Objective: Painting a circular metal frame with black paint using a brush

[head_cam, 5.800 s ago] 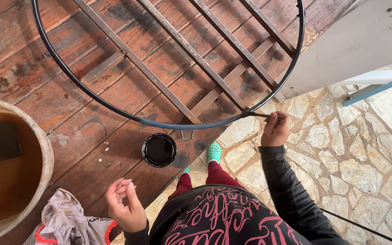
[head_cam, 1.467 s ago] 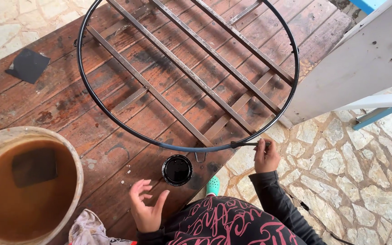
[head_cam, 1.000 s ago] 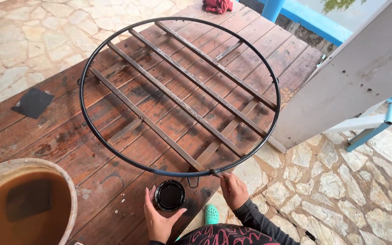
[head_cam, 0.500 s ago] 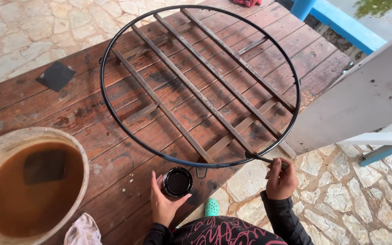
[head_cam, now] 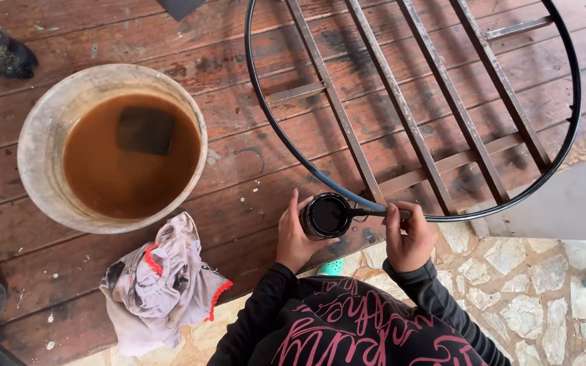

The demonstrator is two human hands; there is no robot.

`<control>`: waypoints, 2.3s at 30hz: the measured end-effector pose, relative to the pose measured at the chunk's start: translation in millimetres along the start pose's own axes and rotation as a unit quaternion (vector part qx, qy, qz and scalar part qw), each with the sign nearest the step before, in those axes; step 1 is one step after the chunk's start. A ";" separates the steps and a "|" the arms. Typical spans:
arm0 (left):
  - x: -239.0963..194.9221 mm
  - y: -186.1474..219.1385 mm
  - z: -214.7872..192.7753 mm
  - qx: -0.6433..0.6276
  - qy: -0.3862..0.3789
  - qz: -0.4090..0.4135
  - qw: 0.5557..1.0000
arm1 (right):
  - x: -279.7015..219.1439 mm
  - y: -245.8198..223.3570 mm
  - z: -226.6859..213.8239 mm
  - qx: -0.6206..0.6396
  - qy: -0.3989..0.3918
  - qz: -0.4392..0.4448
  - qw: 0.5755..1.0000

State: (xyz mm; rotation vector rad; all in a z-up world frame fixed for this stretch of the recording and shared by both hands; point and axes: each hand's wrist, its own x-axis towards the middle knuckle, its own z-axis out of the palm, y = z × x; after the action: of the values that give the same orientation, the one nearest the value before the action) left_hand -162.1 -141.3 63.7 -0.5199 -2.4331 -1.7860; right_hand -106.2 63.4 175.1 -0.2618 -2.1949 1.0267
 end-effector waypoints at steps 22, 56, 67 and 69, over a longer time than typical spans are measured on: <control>-0.7 -4.2 1.6 0.016 -0.058 -0.059 0.996 | 1.0 13.7 15.0 -0.033 0.014 0.044 0.998; 4.0 2.1 -4.2 0.020 -0.034 0.000 0.999 | -40.6 183.1 -80.5 0.031 0.190 0.180 0.965; 5.4 6.7 -8.1 0.009 -0.037 0.018 0.999 | -43.3 190.7 -80.0 -0.109 0.167 0.100 0.975; 6.0 5.2 -6.8 0.009 -0.034 0.018 0.999 | -39.1 194.9 -106.3 -0.167 0.160 0.066 0.971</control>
State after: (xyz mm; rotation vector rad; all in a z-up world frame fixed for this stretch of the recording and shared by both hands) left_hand -167.0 -145.0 72.1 -0.6298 -2.4650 -1.7596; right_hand -26.7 239.7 59.4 -0.6851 -2.0598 0.6233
